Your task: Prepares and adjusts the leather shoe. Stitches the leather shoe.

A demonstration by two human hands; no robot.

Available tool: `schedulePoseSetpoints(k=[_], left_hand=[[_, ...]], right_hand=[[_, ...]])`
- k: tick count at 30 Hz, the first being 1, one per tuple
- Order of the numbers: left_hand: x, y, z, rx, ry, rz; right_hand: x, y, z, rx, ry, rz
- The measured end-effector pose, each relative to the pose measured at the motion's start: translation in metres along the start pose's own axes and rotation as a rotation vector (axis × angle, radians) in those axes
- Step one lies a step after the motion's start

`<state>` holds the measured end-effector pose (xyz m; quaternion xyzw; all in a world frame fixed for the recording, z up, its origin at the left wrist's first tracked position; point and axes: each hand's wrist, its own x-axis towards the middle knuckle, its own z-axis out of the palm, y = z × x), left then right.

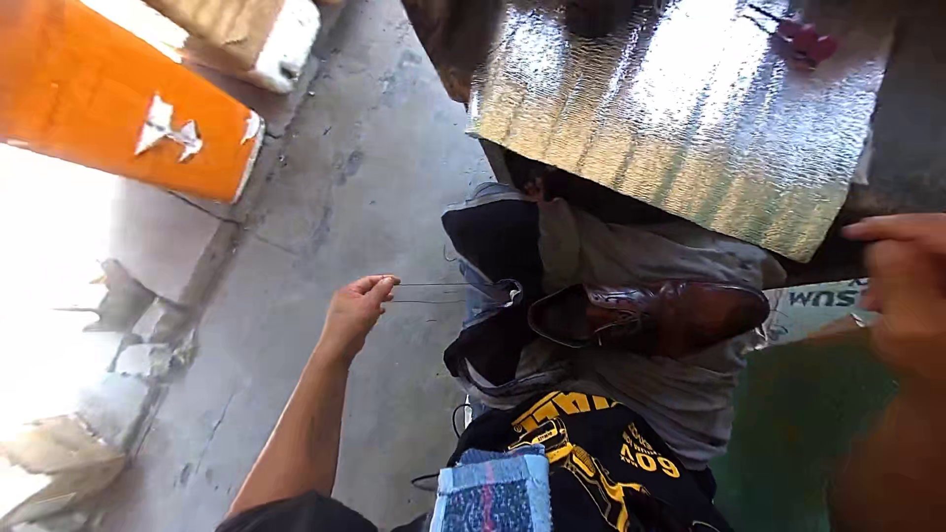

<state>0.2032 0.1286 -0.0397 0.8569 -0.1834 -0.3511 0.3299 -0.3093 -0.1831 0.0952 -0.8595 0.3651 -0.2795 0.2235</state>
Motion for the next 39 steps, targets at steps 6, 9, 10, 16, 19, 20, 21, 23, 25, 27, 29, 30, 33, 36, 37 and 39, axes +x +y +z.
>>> schedulePoseSetpoints(k=[6, 9, 10, 16, 19, 20, 21, 23, 25, 27, 29, 30, 33, 36, 37, 39], left_hand=[[-0.022, 0.097, 0.055, 0.282, 0.047, 0.479], [-0.011, 0.122, 0.07, 0.363, -0.095, 0.458], [-0.01, 0.126, 0.067, 0.358, -0.104, 0.497], [-0.031, 0.135, -0.033, 0.231, 0.268, 0.638], [-0.01, 0.119, -0.054, 0.245, 0.328, 0.497], [-0.006, 0.114, -0.047, 0.293, 0.285, 0.433], [-0.008, 0.109, -0.038, 0.347, 0.229, 0.37], [-0.029, 0.097, -0.02, 0.485, 0.2, 0.41], [-0.07, 0.075, 0.003, 0.561, 0.116, 0.638], [-0.099, 0.043, 0.034, 0.571, -0.186, 0.831], [-0.114, 0.007, 0.061, 0.661, -0.497, 0.816], [-0.116, -0.011, 0.065, 0.666, -0.538, 0.816], [-0.119, -0.045, 0.04, 0.642, -0.637, 0.707], [-0.127, -0.037, 0.022, 0.831, -0.844, 0.429], [-0.129, -0.02, 0.021, 0.872, -0.883, 0.391], [-0.133, 0.024, 0.025, 0.733, -0.805, 0.655]], right_hand=[[0.069, -0.153, 0.129, -0.416, -1.269, -0.509], [0.076, -0.18, 0.145, -0.744, -1.521, -0.418], [0.075, -0.183, 0.14, -0.793, -1.509, -0.4], [0.056, -0.157, 0.123, -0.81, -1.256, -0.466], [0.052, -0.176, 0.13, -0.913, -1.324, -0.384], [0.053, -0.18, 0.134, -0.957, -1.353, -0.362], [0.053, -0.181, 0.139, -0.989, -1.371, -0.364], [0.056, -0.17, 0.148, -0.964, -1.339, -0.42], [0.056, -0.155, 0.151, -0.848, -1.301, -0.5], [0.058, -0.137, 0.146, -0.686, -1.264, -0.629], [0.055, -0.117, 0.137, -0.485, -1.141, -0.81], [0.052, -0.107, 0.132, -0.378, -1.04, -0.896], [0.035, -0.085, 0.117, -0.176, -0.761, -1.016], [0.017, -0.082, 0.097, -0.059, -0.529, -0.98], [0.015, -0.082, 0.093, -0.037, -0.469, -0.966], [0.009, -0.077, 0.095, -0.012, -0.405, -0.944]])
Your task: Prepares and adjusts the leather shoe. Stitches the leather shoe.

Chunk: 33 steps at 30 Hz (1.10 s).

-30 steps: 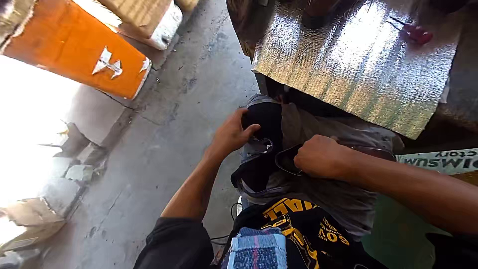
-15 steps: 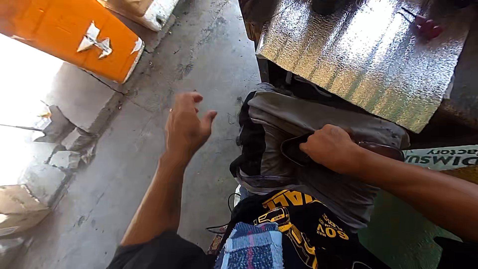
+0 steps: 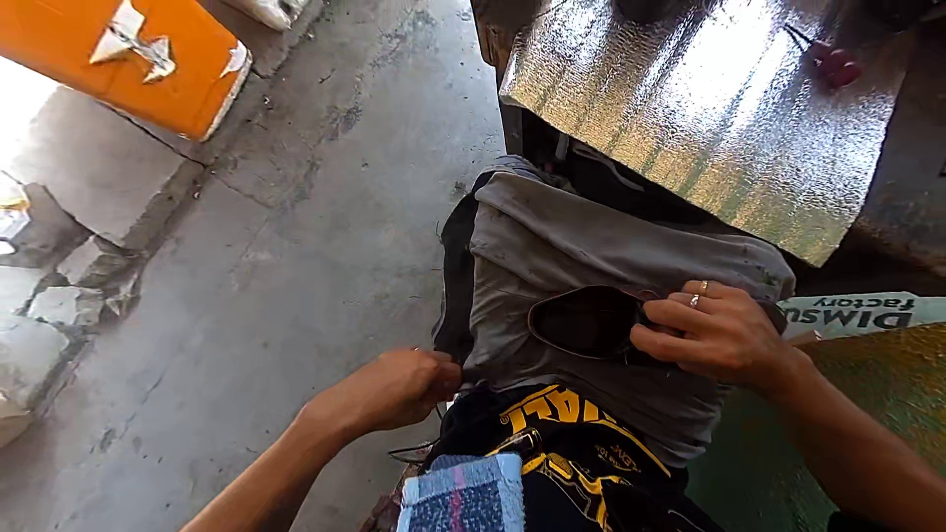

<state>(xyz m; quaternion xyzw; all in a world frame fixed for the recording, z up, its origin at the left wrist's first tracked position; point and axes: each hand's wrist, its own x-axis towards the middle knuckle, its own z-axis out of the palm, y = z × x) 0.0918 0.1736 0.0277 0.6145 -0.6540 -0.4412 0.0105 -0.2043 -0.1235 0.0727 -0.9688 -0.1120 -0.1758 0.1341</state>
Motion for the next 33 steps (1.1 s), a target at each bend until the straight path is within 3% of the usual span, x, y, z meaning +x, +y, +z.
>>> schedulePoseSetpoints(k=[2, 4, 9, 13, 16, 20, 23, 30, 33], left_hand=[[0.029, 0.038, -0.021, 0.014, 0.358, 0.306], [0.07, 0.064, -0.037, 0.113, 0.525, 0.526], [0.124, 0.08, -0.043, 0.375, 0.431, 0.726], [0.114, 0.08, -0.044, 0.157, 0.786, 0.617], [0.122, 0.085, -0.038, 0.143, 0.983, 0.514], [0.135, 0.093, -0.028, 0.184, 0.913, 0.523], [0.13, 0.088, -0.027, -0.019, 0.907, 0.543], [0.11, 0.067, -0.026, -0.088, 0.915, 0.409], [0.109, 0.063, -0.023, -0.036, 0.892, 0.323]], right_hand=[[-0.006, 0.0, 0.011, 0.019, 0.03, -0.004], [-0.005, 0.0, 0.017, 0.005, 0.056, -0.023], [-0.003, 0.005, 0.017, 0.046, 0.145, -0.034], [-0.008, 0.006, 0.018, 0.131, 0.168, -0.005], [-0.008, 0.01, 0.018, 0.165, 0.17, -0.008], [-0.006, 0.013, 0.019, 0.181, 0.15, -0.026], [-0.007, 0.011, 0.019, 0.178, 0.132, -0.021], [-0.011, 0.012, 0.017, 0.23, 0.28, 0.103], [-0.004, 0.008, 0.014, 0.216, 0.239, 0.088]])
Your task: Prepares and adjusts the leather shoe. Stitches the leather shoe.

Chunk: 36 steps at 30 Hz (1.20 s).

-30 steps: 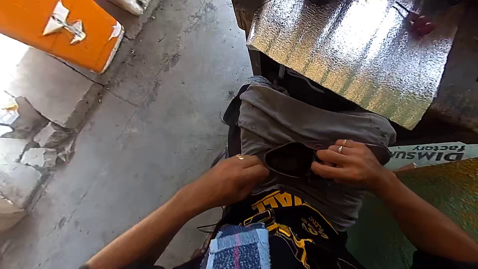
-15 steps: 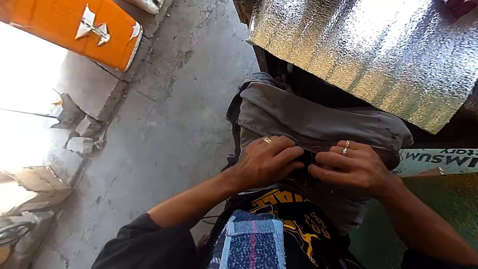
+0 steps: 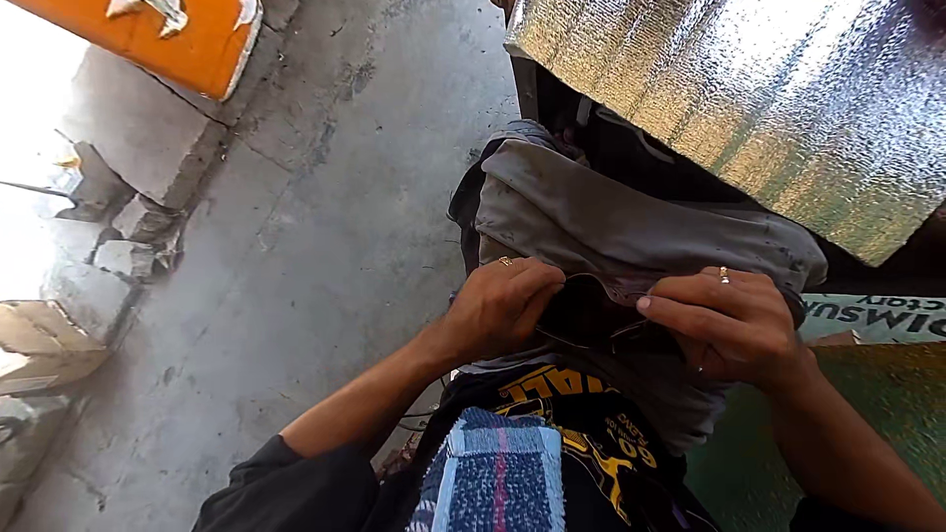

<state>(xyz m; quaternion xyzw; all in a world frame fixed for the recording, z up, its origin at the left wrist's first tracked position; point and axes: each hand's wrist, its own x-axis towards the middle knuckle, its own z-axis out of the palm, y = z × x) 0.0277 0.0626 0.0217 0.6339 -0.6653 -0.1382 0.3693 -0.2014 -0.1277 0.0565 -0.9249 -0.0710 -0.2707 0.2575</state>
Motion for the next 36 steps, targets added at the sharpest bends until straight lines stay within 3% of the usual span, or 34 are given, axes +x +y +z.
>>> schedulePoseSetpoints(k=[2, 4, 9, 12, 15, 18, 21, 23, 27, 31, 36], left_hand=[[0.0, -0.005, 0.002, 0.024, 0.0, -0.013], [0.0, -0.011, 0.006, 0.046, -0.004, 0.03], [0.001, -0.023, 0.01, 0.202, -0.067, 0.21], [-0.002, -0.027, 0.012, 0.244, -0.124, 0.231], [-0.001, -0.033, 0.017, 0.257, -0.136, 0.234], [0.0, -0.035, 0.019, 0.263, -0.146, 0.231], [0.002, -0.036, 0.022, 0.286, -0.159, 0.249], [0.004, -0.032, 0.022, 0.309, -0.197, 0.232], [0.01, 0.003, 0.013, 0.339, -0.526, 0.144], [0.018, 0.016, 0.008, 0.296, -0.775, 0.118], [0.032, 0.006, 0.021, 0.136, -0.517, 0.442]], right_hand=[[0.016, -0.011, -0.001, -0.04, -0.184, -0.05], [0.038, -0.027, 0.005, -0.082, -0.497, -0.029], [0.116, -0.05, 0.032, -0.3, -1.306, 0.449], [0.131, -0.048, 0.05, -0.372, -1.494, 0.553], [0.128, -0.046, 0.052, -0.408, -1.533, 0.488], [0.116, -0.051, 0.04, -0.439, -1.45, 0.34], [0.088, -0.05, 0.016, -0.469, -1.015, 0.116], [0.076, -0.044, -0.007, -0.422, -0.853, 0.028], [0.051, -0.021, -0.049, -0.33, -0.667, -0.016], [0.024, -0.01, -0.047, -0.329, -0.503, -0.081], [0.01, -0.004, -0.036, -0.319, -0.343, -0.148]])
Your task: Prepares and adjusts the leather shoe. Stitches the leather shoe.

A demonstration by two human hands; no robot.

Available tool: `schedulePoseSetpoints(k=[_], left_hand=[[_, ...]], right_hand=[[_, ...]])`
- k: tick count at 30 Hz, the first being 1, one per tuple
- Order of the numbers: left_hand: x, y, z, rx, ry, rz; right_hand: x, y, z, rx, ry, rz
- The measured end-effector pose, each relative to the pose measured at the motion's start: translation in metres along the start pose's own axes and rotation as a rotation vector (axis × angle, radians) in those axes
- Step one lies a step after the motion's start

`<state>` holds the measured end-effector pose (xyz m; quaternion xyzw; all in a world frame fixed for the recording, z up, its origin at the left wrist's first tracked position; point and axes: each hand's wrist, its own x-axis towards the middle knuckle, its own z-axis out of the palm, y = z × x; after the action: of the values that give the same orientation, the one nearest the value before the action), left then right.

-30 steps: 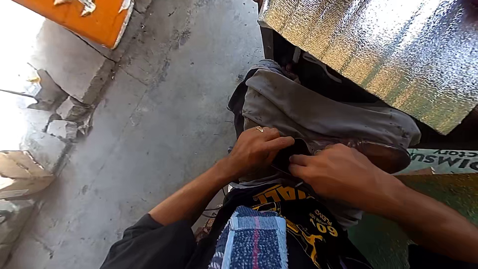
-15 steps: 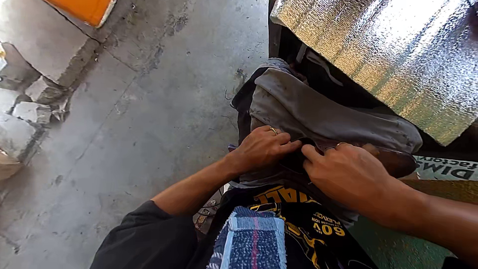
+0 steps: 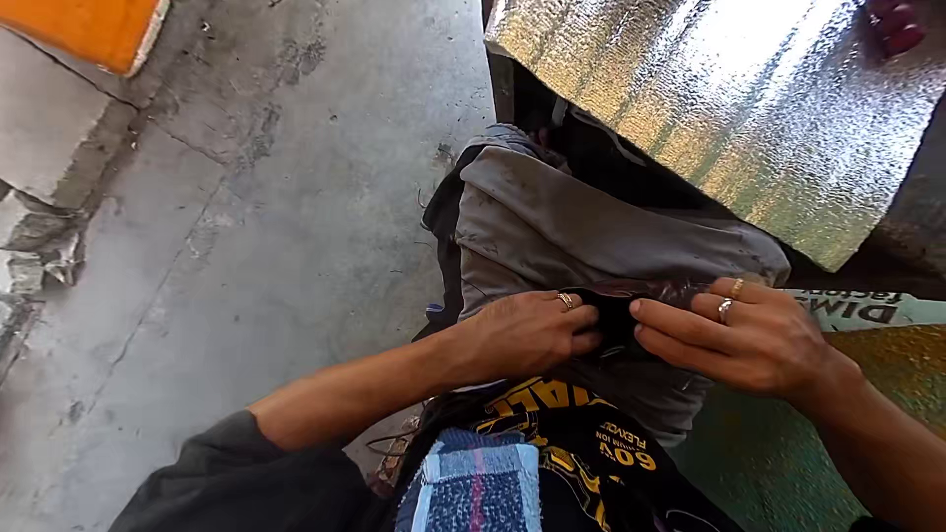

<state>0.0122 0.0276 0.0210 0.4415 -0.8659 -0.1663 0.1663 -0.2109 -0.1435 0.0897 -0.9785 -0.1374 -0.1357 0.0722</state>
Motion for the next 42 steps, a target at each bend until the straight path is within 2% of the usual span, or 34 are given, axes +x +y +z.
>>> schedulePoseSetpoints(k=[3, 5, 8, 10, 12, 13, 14, 15, 17, 18, 20, 22, 23, 25, 26, 27, 29, 34, 36, 37, 39, 41, 42], left_hand=[[0.023, -0.009, 0.013, 0.042, 0.106, 0.124], [0.039, -0.007, 0.014, -0.019, 0.091, 0.092], [0.055, -0.009, 0.028, -0.321, -0.105, -0.149], [0.065, -0.005, 0.026, -0.477, -0.276, -0.399], [0.074, 0.002, 0.019, -0.571, -0.251, -0.583], [0.074, 0.005, 0.02, -0.606, -0.17, -0.603], [0.074, 0.006, 0.022, -0.613, -0.076, -0.577], [0.074, 0.006, 0.02, -0.606, -0.061, -0.565], [0.073, 0.01, 0.011, -0.572, -0.204, -0.607], [0.071, 0.011, 0.008, -0.545, -0.2, -0.581], [0.059, 0.01, 0.012, -0.53, -0.057, -0.442], [0.036, 0.005, 0.03, -0.587, 0.177, -0.285], [0.03, 0.001, 0.029, -0.77, 0.201, -0.282], [0.02, 0.001, 0.027, -1.304, 0.104, -0.371], [0.017, -0.007, 0.032, -1.6, 0.054, -0.322], [0.019, -0.018, 0.036, -1.843, -0.002, -0.202], [0.026, -0.023, 0.04, -2.061, -0.077, -0.085], [0.054, -0.006, 0.062, -2.007, 0.112, -0.17], [0.065, -0.008, 0.065, -1.78, 0.094, -0.25], [0.07, -0.006, 0.063, -1.649, 0.089, -0.274], [0.077, -0.004, 0.057, -1.705, 0.095, -0.247], [0.091, 0.0, 0.041, -1.741, 0.127, -0.158], [0.096, 0.002, 0.044, -1.761, 0.173, -0.141]], right_hand=[[0.002, 0.0, 0.008, -0.016, 0.077, -0.043], [0.005, 0.0, 0.012, -0.018, 0.117, -0.075], [0.011, -0.002, 0.017, -0.038, 0.167, -0.101], [0.011, -0.003, 0.02, -0.055, 0.196, -0.1], [0.009, -0.002, 0.022, -0.085, 0.219, -0.111], [0.008, -0.001, 0.022, -0.09, 0.229, -0.116], [0.007, 0.001, 0.023, -0.085, 0.24, -0.118], [0.006, 0.003, 0.023, -0.078, 0.244, -0.119], [0.004, 0.001, 0.024, -0.053, 0.254, -0.113], [0.003, 0.002, 0.024, -0.039, 0.263, -0.106], [0.001, 0.002, 0.024, -0.012, 0.275, -0.09], [-0.002, 0.0, 0.025, 0.026, 0.287, -0.076], [-0.002, 0.001, 0.026, 0.043, 0.3, -0.067], [0.001, -0.004, 0.029, 0.064, 0.325, -0.062], [0.002, -0.005, 0.029, 0.051, 0.332, -0.069], [0.004, -0.003, 0.028, 0.019, 0.333, -0.078], [0.003, -0.003, 0.027, -0.02, 0.338, -0.08], [-0.009, -0.004, 0.024, 0.1, 0.404, -0.066], [-0.011, -0.002, 0.02, 0.191, 0.435, -0.083], [-0.014, -0.004, 0.012, 0.254, 0.469, -0.035], [-0.024, -0.002, -0.007, 0.208, 0.505, 0.245], [-0.033, 0.013, -0.009, 0.085, 0.421, 0.572], [-0.035, 0.021, -0.001, 0.095, 0.386, 0.678]])
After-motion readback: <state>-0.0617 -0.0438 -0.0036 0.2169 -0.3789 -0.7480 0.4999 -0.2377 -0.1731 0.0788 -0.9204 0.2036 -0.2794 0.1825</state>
